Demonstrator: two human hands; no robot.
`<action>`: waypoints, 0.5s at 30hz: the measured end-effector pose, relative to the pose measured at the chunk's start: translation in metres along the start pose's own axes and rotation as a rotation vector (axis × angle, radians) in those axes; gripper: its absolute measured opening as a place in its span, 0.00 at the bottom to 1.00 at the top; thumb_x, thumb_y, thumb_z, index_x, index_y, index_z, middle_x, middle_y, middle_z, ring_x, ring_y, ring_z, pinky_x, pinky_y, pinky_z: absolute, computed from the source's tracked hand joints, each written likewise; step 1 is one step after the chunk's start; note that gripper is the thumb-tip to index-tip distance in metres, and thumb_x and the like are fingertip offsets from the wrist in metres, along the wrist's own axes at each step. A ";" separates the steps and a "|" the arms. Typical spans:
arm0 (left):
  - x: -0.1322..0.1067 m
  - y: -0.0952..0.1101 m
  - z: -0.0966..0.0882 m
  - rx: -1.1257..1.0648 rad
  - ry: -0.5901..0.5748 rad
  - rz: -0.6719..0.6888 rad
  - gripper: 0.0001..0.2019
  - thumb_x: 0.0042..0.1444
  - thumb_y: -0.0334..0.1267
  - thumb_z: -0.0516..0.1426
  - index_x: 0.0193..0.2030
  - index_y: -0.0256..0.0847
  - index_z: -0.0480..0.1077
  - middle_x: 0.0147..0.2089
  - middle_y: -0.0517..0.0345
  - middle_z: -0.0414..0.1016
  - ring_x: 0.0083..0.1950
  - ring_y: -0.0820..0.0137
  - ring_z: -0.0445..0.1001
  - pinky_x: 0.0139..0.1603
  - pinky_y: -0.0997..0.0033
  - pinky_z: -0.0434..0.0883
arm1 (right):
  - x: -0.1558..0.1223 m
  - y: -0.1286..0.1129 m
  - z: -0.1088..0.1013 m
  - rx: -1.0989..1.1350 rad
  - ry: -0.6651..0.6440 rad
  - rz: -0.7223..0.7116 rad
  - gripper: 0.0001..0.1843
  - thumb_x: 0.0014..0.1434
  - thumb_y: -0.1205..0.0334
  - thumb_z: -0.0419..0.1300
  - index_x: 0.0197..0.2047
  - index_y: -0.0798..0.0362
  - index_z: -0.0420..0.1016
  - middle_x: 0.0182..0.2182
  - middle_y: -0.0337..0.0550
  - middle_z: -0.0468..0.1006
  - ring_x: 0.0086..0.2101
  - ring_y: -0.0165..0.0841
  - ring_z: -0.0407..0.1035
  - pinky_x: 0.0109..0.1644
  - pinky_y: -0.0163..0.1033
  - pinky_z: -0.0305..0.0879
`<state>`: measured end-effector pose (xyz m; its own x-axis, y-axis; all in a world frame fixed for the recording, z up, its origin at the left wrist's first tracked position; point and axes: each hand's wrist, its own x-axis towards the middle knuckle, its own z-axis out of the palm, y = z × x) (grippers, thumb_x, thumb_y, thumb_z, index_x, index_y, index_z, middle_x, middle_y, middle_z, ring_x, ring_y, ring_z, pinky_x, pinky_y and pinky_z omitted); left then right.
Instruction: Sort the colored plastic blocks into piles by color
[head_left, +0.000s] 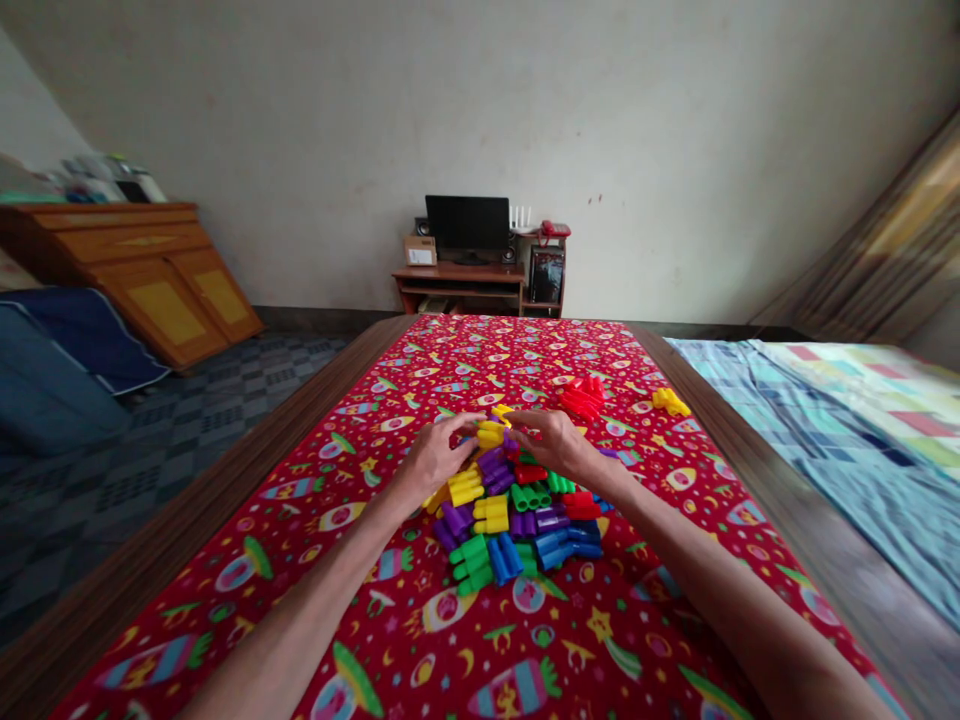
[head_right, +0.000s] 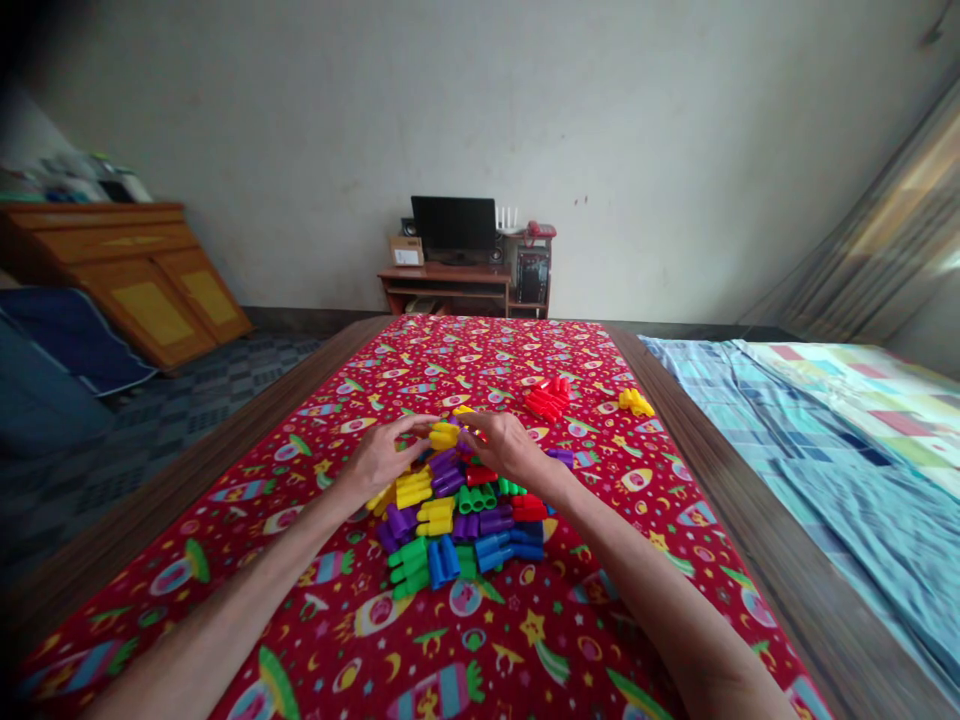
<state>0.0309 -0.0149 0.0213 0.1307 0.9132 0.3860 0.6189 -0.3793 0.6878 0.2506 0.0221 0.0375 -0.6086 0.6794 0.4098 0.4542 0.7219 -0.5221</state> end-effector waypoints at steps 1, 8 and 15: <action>-0.001 0.004 0.001 -0.037 -0.007 0.015 0.11 0.54 0.36 0.56 0.43 0.41 0.76 0.39 0.55 0.81 0.42 0.64 0.79 0.48 0.65 0.75 | 0.001 -0.001 0.000 0.046 0.013 0.018 0.18 0.62 0.62 0.56 0.53 0.54 0.76 0.42 0.49 0.82 0.39 0.36 0.77 0.40 0.34 0.66; -0.003 0.021 0.008 -0.010 -0.074 0.070 0.09 0.53 0.36 0.54 0.38 0.41 0.75 0.39 0.55 0.82 0.40 0.66 0.79 0.45 0.70 0.75 | 0.001 -0.010 -0.003 -0.014 -0.249 -0.029 0.10 0.57 0.71 0.60 0.41 0.56 0.80 0.30 0.43 0.80 0.28 0.27 0.71 0.31 0.30 0.58; 0.006 -0.001 -0.021 0.365 -0.058 0.007 0.14 0.54 0.41 0.52 0.43 0.41 0.75 0.45 0.51 0.80 0.48 0.61 0.77 0.52 0.65 0.71 | 0.003 -0.002 -0.015 -0.047 -0.127 -0.056 0.08 0.59 0.69 0.57 0.36 0.59 0.78 0.25 0.37 0.74 0.25 0.23 0.62 0.30 0.29 0.51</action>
<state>0.0148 -0.0122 0.0359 0.1729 0.9218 0.3469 0.8520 -0.3167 0.4170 0.2574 0.0246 0.0509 -0.7098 0.6179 0.3382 0.4452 0.7656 -0.4644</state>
